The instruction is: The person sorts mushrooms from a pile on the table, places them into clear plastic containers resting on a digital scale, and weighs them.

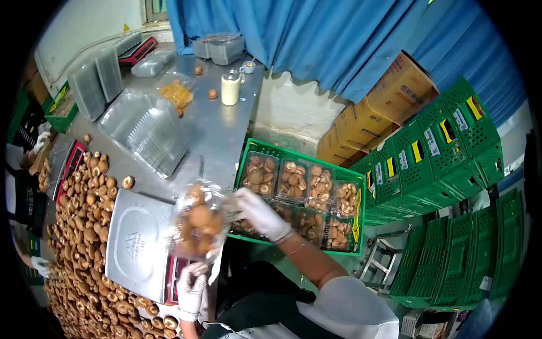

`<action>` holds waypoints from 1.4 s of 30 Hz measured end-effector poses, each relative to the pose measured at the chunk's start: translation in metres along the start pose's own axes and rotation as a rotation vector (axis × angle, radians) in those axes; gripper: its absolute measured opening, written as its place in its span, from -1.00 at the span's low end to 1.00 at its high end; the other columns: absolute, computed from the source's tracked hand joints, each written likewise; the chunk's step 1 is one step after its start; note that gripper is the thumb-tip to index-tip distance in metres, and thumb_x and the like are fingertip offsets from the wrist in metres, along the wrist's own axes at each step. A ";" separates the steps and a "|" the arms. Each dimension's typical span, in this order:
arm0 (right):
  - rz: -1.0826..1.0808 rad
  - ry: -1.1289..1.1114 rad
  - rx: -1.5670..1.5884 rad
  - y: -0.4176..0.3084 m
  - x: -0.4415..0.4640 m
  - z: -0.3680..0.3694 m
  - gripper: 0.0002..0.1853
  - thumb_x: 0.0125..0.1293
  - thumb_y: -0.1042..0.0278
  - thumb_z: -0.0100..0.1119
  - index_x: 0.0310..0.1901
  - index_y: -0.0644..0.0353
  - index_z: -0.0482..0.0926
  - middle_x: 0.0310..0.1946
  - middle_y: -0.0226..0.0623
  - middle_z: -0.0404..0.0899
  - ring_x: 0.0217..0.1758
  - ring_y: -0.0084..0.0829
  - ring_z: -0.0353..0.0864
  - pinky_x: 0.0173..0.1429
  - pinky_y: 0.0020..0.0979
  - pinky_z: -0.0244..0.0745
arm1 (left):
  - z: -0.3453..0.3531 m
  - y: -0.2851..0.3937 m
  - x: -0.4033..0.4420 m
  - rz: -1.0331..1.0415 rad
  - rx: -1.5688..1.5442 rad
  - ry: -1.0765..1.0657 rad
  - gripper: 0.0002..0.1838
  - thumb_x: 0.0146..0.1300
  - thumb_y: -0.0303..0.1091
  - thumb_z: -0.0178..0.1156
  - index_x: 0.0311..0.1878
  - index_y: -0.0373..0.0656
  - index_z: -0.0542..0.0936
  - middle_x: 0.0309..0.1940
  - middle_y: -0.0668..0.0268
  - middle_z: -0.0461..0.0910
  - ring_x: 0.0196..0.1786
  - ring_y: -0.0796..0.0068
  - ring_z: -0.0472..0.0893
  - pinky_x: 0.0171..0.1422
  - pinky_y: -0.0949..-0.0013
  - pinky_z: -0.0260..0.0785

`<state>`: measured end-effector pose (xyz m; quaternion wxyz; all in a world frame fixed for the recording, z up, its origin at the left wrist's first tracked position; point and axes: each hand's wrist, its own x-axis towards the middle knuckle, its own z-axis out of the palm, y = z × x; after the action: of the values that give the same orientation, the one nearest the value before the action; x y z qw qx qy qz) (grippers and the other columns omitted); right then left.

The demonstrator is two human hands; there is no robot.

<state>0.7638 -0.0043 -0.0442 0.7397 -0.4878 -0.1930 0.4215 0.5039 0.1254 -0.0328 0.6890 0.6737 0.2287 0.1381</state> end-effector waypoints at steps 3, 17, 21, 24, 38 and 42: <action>0.142 0.076 -0.048 -0.029 -0.033 -0.069 -0.81 0.49 0.25 -0.18 -0.03 0.15 0.35 0.21 -0.17 0.41 0.11 -0.36 0.53 0.04 -0.32 0.55 | 0.009 0.012 0.009 -0.043 0.015 -0.118 -0.74 0.30 -0.58 0.08 0.06 -0.32 0.48 -0.11 0.25 0.60 -0.01 0.54 0.54 0.19 0.46 0.34; -0.227 0.489 -1.499 0.002 0.024 -0.137 -0.84 0.20 0.32 0.15 -0.26 0.21 0.57 -0.32 -0.04 0.59 -0.31 -0.12 0.61 -0.19 -0.22 0.51 | -0.011 -0.002 -0.033 -0.164 -0.220 0.278 -0.73 0.39 -0.46 0.03 0.10 -0.31 0.47 -0.08 0.21 0.60 0.02 0.45 0.56 0.21 0.41 0.37; -0.563 0.259 -1.126 -0.086 0.108 -0.021 -0.85 0.32 0.36 0.12 -0.24 0.27 0.57 -0.34 -0.16 0.60 -0.25 -0.27 0.58 -0.07 -0.31 0.46 | -0.011 -0.008 -0.063 -0.195 -0.082 0.429 -0.74 0.43 -0.37 -0.02 0.08 -0.26 0.49 -0.07 0.23 0.59 0.00 0.45 0.57 0.18 0.44 0.37; -0.914 0.005 -1.254 -0.112 0.172 0.076 -0.82 0.35 0.38 0.05 -0.13 0.28 0.56 -0.17 -0.14 0.59 -0.09 -0.20 0.55 0.10 -0.26 0.39 | -0.004 -0.010 -0.084 -0.176 0.020 0.469 -0.71 0.45 -0.27 -0.01 0.11 -0.19 0.50 -0.12 0.33 0.58 -0.13 0.62 0.53 0.01 0.51 0.42; -0.801 -0.591 -1.756 -0.081 0.242 0.168 -0.72 0.02 0.44 0.30 -0.49 0.27 0.31 -0.53 -0.09 0.37 -0.44 -0.09 0.37 -0.29 -0.24 0.32 | 0.022 -0.076 -0.239 -0.233 -0.371 1.173 -0.72 0.40 -0.34 0.05 0.08 -0.29 0.49 -0.11 0.24 0.62 -0.02 0.50 0.58 0.15 0.44 0.39; -0.662 -0.484 -1.111 -0.118 0.235 0.187 -0.93 0.21 0.54 0.12 -0.39 0.32 0.45 -0.43 -0.31 0.43 -0.34 -0.50 0.35 -0.17 -0.49 0.30 | 0.006 -0.078 -0.276 -0.249 -0.350 1.315 -0.70 0.39 -0.35 0.07 0.08 -0.33 0.49 -0.12 0.28 0.61 -0.02 0.53 0.57 0.13 0.48 0.39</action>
<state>0.8186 0.2711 0.1149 0.4058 -0.6022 -0.6788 0.1091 0.2612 -0.0220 -0.0744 0.5165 0.2979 0.6489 0.4726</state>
